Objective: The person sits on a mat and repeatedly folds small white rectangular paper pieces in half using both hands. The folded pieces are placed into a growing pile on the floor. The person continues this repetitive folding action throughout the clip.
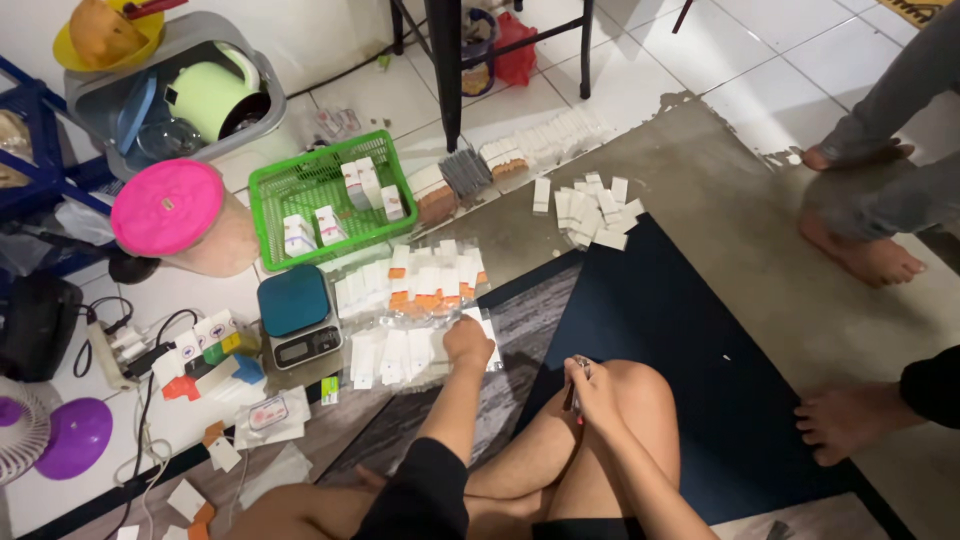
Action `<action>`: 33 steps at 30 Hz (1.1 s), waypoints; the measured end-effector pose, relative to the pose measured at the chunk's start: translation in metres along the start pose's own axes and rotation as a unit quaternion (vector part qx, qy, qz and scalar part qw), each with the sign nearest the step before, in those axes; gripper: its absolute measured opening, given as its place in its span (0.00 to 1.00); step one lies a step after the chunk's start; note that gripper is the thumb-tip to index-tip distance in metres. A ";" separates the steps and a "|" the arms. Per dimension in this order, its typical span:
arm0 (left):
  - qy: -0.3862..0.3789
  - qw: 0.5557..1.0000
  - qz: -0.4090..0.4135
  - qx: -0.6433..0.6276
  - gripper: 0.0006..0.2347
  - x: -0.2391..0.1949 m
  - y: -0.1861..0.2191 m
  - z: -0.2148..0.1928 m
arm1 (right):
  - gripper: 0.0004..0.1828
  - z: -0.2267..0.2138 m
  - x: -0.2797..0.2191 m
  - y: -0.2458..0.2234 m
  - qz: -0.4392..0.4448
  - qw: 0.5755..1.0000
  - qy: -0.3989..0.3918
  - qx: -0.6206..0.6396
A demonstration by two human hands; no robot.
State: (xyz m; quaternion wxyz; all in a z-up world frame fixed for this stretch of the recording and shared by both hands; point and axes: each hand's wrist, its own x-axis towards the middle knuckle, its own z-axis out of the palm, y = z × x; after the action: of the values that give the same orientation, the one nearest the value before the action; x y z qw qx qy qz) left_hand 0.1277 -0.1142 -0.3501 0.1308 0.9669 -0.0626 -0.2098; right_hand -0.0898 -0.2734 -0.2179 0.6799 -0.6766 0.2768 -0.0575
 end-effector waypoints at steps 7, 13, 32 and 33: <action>0.006 0.995 -0.063 0.078 0.10 0.026 0.002 0.027 | 0.22 0.002 -0.004 -0.014 -0.014 1.000 -0.001 -0.010; 0.036 0.999 -0.030 0.027 0.10 -0.003 -0.023 0.014 | 0.22 0.003 -0.009 -0.022 -0.014 1.000 -0.003 -0.010; 0.092 0.691 0.098 -0.710 0.07 -0.215 -0.010 -0.170 | 0.17 0.104 -0.048 -0.095 -0.142 0.978 -0.102 0.118; 0.092 0.691 0.099 -0.710 0.07 -0.219 -0.013 -0.172 | 0.17 0.107 -0.049 -0.100 -0.143 0.977 -0.102 0.119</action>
State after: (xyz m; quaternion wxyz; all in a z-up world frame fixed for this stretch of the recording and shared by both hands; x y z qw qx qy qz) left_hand 0.0036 -0.0244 -0.1172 0.8036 0.5883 0.0216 -0.0870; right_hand -0.0529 -0.1639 -0.1158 0.7647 -0.6260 0.0978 -0.1172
